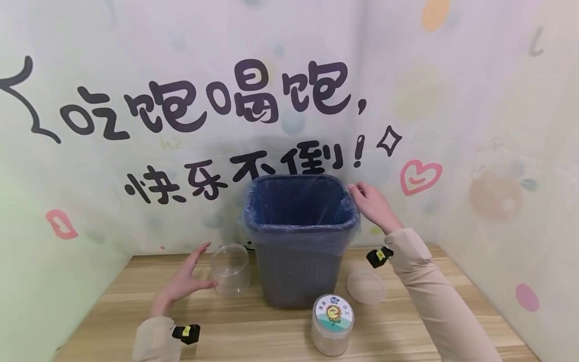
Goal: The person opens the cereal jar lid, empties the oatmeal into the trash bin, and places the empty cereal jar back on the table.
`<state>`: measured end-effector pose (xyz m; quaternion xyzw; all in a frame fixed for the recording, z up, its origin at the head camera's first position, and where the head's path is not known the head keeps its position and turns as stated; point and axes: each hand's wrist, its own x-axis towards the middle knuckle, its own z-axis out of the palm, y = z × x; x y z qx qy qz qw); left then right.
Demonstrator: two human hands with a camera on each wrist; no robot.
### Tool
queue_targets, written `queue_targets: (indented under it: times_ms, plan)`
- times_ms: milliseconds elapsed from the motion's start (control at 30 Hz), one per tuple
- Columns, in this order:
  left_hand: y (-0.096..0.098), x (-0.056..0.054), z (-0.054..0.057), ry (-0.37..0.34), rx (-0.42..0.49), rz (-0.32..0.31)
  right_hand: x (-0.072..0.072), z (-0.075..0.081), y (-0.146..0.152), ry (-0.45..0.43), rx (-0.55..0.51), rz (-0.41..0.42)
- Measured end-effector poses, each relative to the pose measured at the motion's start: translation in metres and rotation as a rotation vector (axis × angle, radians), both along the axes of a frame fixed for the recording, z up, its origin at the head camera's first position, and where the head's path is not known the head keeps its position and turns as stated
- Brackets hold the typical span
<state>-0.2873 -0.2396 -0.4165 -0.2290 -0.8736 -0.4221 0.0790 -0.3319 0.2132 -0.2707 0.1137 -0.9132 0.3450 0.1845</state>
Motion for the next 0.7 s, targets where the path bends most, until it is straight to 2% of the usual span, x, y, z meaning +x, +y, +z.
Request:
queue_targets:
  times_ms: [167, 333, 433, 633, 700]
  plan:
    - [0.014, 0.009, 0.010, 0.079, -0.119, -0.035, 0.008, -0.024, 0.015, 0.078, -0.076, 0.001]
    - [0.026, 0.017, 0.014, 0.122, -0.161, -0.071, 0.014, -0.060, 0.026, 0.119, -0.095, 0.002]
    - [0.033, 0.021, 0.015, 0.152, -0.208, -0.067, 0.016, -0.079, 0.034, 0.084, -0.101, -0.001]
    - [0.041, 0.026, 0.008, 0.301, -0.371, 0.022, 0.022, -0.111, 0.043, -0.021, -0.118, 0.014]
    - [0.043, 0.030, 0.005, 0.305, -0.386, 0.035, 0.023, -0.122, 0.045, -0.034, -0.133, 0.042]
